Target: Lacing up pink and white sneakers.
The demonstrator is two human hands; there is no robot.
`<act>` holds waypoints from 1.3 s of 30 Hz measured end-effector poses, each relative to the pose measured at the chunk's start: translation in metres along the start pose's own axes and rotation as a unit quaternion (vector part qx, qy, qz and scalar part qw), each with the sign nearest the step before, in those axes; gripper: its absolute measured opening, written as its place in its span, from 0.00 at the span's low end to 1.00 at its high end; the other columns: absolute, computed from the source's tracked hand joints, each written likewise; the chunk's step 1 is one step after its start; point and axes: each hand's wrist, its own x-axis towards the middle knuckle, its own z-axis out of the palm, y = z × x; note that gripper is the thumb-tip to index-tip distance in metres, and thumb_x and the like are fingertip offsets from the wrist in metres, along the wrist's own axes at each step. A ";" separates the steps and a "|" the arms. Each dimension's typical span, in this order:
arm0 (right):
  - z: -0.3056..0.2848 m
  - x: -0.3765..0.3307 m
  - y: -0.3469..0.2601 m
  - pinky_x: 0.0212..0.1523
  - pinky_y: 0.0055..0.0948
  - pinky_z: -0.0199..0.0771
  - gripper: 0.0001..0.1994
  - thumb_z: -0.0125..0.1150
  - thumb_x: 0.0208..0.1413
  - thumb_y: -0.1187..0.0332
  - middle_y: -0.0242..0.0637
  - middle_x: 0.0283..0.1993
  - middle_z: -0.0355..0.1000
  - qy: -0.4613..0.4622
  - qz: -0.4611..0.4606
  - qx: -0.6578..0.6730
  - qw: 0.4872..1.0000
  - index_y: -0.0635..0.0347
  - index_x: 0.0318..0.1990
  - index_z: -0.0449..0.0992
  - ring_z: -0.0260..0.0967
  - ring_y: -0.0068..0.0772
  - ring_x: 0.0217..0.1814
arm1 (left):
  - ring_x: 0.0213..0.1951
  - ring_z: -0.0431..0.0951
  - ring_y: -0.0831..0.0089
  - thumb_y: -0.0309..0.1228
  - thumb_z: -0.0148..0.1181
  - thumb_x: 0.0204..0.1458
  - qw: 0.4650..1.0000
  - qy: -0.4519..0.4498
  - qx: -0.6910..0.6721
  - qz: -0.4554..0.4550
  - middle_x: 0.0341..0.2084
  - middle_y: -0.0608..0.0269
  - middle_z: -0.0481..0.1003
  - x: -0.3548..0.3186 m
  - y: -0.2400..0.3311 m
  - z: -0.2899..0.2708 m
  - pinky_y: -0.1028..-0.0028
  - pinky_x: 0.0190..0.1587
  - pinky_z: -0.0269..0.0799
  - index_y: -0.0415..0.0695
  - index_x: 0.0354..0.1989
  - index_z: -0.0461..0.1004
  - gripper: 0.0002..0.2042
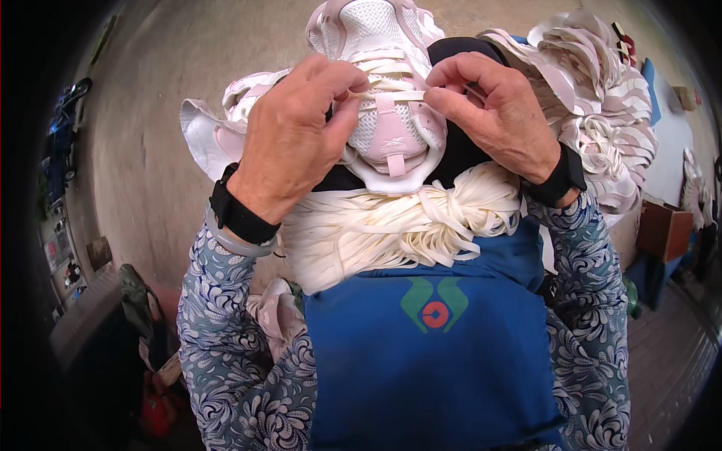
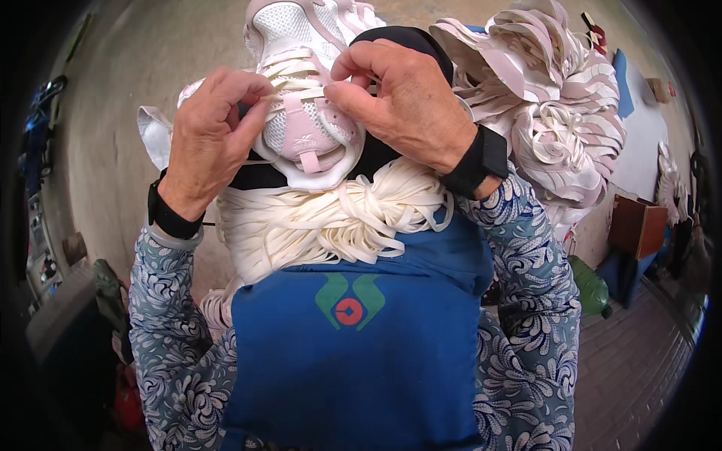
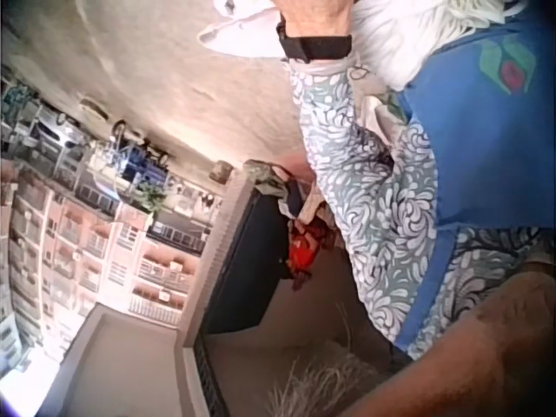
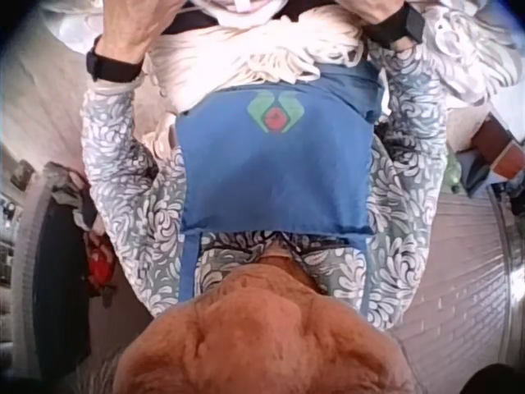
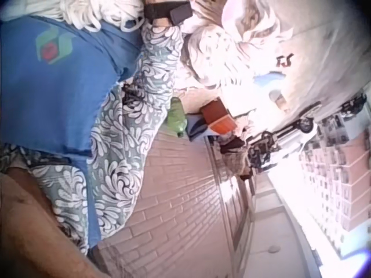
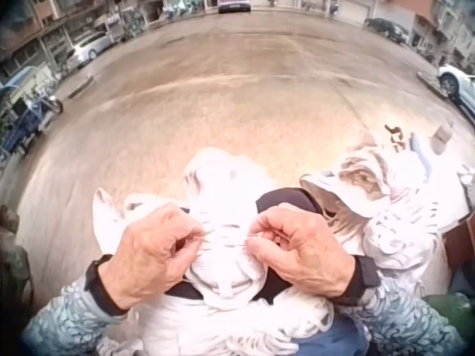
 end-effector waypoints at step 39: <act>-0.006 0.006 -0.021 0.26 0.33 0.69 0.10 0.58 0.51 0.66 0.43 0.19 0.70 -0.090 0.019 -0.111 0.990 0.65 0.31 0.77 0.70 0.38 0.22 | 0.21 0.64 0.82 0.21 0.61 0.48 0.999 -0.038 -0.013 -0.009 0.26 0.68 0.68 -0.003 -0.002 0.004 0.80 0.24 0.60 0.41 0.32 0.73 0.04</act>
